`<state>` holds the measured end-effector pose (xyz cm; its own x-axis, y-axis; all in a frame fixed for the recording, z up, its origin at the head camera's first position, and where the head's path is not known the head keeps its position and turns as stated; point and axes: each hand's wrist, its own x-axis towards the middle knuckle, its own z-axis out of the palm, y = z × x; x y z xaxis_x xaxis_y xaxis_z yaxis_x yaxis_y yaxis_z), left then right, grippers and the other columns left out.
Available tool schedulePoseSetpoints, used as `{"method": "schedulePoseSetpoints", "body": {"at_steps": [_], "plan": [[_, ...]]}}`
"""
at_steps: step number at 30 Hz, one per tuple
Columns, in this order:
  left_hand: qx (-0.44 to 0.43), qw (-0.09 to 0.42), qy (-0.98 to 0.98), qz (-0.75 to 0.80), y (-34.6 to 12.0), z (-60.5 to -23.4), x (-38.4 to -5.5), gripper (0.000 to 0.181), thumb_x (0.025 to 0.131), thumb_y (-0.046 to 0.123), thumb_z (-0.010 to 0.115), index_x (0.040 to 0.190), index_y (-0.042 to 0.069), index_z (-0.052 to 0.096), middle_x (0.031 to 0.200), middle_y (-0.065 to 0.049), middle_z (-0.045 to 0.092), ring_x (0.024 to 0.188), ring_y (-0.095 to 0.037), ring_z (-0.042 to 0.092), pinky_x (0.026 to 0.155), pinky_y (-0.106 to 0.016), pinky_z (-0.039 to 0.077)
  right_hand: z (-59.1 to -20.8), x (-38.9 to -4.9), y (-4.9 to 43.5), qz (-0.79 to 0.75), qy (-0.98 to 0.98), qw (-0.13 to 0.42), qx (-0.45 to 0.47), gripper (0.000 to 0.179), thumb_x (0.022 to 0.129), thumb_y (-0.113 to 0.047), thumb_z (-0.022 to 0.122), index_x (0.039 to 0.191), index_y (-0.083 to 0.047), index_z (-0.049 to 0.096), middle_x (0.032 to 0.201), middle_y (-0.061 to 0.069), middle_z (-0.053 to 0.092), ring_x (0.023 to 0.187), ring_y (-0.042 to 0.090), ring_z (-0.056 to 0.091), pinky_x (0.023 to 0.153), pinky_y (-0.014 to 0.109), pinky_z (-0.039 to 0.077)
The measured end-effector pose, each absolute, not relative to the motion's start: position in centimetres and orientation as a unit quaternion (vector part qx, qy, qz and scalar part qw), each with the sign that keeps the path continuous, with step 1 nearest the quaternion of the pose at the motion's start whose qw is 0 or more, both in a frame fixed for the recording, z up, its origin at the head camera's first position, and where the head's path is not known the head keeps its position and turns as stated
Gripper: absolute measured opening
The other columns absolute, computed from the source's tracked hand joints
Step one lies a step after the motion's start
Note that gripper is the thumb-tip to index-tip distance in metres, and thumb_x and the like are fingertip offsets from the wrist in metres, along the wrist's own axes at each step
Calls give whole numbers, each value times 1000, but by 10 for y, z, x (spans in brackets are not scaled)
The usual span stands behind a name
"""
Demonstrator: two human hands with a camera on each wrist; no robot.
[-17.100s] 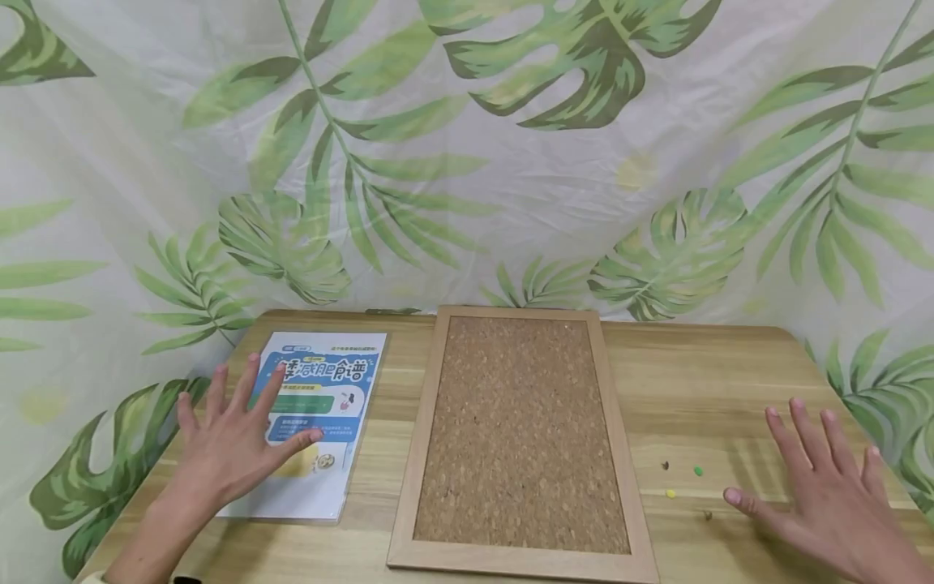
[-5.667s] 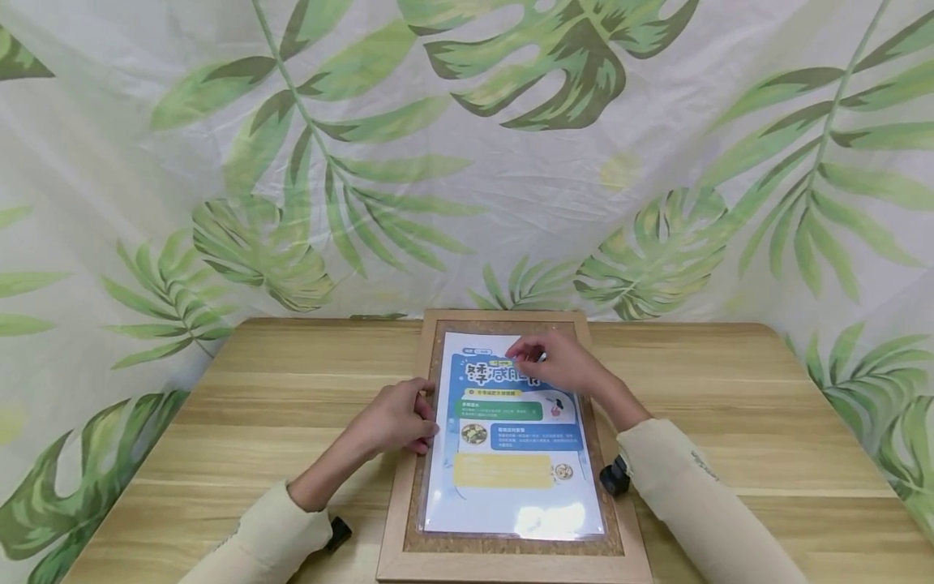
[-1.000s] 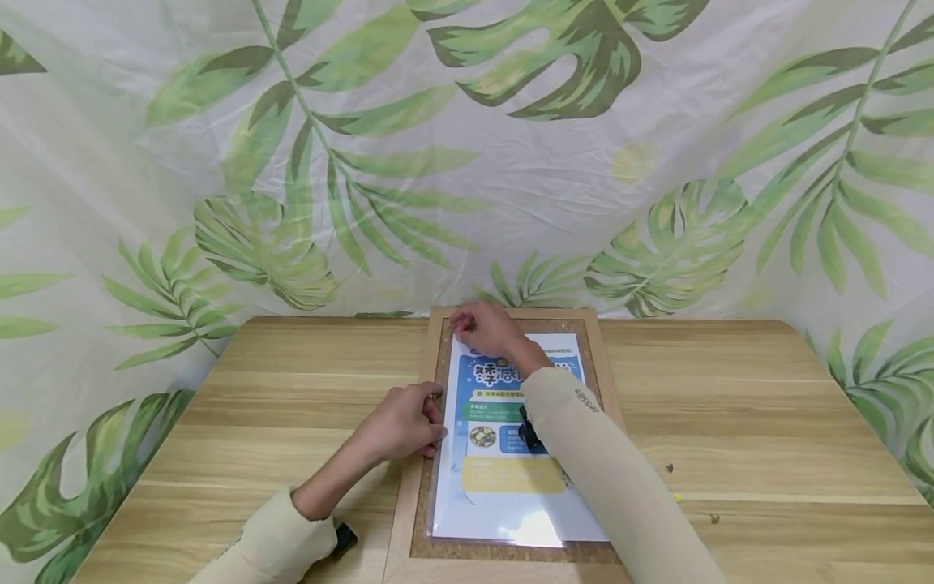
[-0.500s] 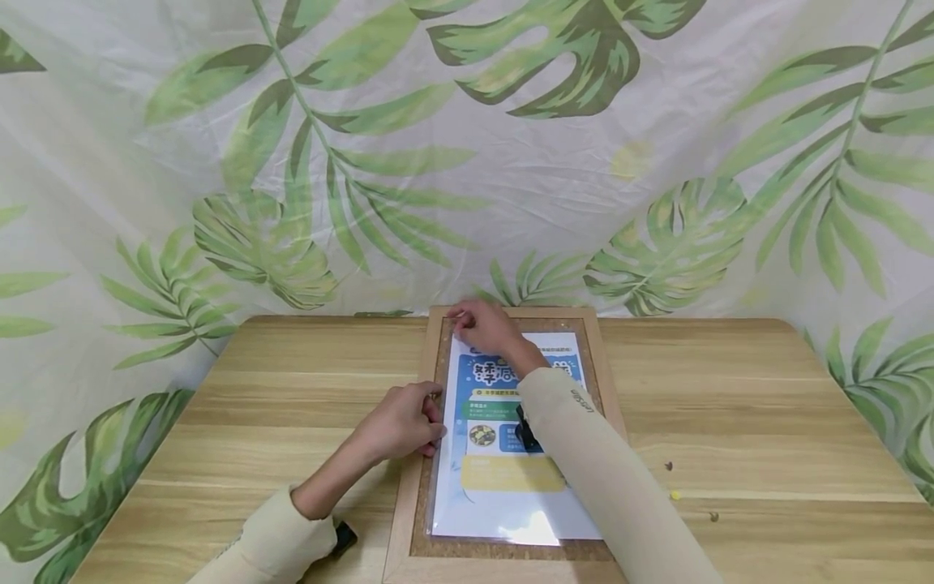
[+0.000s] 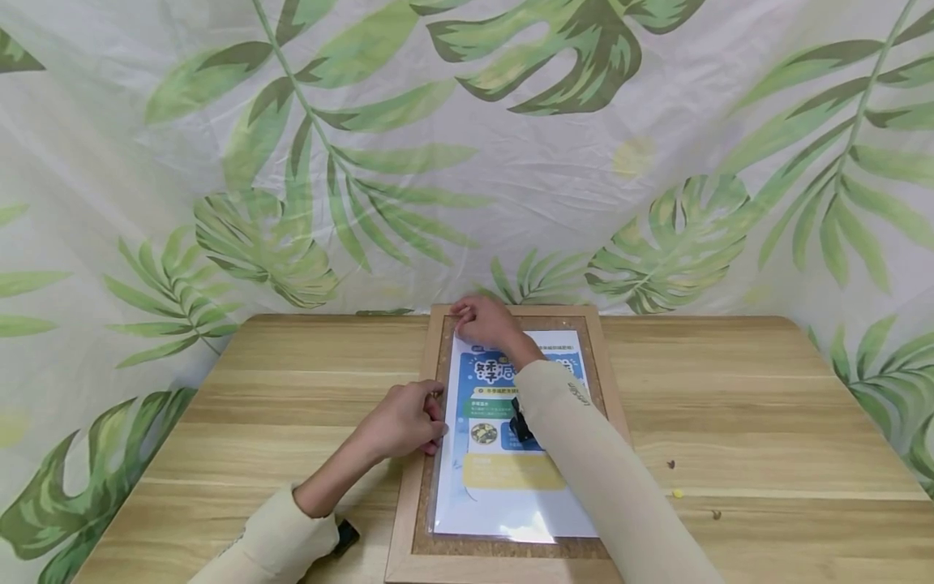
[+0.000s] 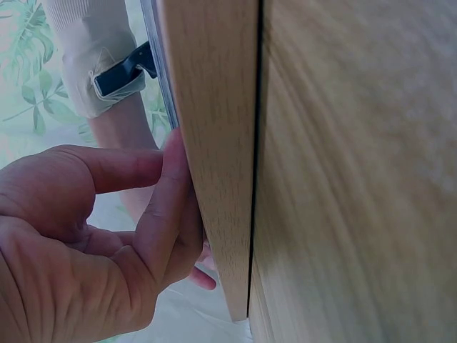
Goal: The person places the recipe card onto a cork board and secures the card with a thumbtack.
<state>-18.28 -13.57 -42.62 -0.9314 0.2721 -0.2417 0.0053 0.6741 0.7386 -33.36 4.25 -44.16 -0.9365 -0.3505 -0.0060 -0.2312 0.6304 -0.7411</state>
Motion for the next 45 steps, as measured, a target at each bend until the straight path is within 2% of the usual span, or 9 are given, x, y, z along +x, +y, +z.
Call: {"method": "schedulePoseSetpoints", "body": {"at_steps": [9,18,28,37,45], "plan": [[79,169,899,397,-135,-425,-182,63,93,-7,75,151,-10,51,86,-9,66,60,-16,68,54,-29,60,-442,-336,48,-370,903,76,-205,26,102,-8,62,121,-12,80,104,5,79,84,14,62,78,24,48],[80,170,899,395,-134,-425,-181,63,93,-8,75,151,-11,51,86,-9,66,60,-16,68,54,-29,60,-440,-341,50,-368,897,90,-229,26,102,-8,69,127,-9,77,112,6,78,97,16,67,87,27,53],[76,175,900,393,-132,-424,-181,64,93,-7,76,152,-9,51,87,-9,65,62,-16,67,56,-30,61,-438,-354,53,-322,900,76,-284,30,100,-7,75,129,-9,77,109,6,79,103,19,72,97,33,57],[76,175,898,396,-133,-423,-181,65,93,-7,75,153,-10,49,87,-9,65,62,-16,68,56,-30,61,-435,-359,53,-304,897,79,-312,24,100,-6,73,124,-11,78,107,4,77,103,18,71,99,34,57],[78,170,900,393,-134,-425,-181,65,93,-7,75,153,-10,49,87,-9,66,62,-16,68,55,-29,61,-436,-362,51,-326,895,110,-283,26,99,-5,72,123,-13,78,107,1,77,102,15,70,95,28,54]]}}
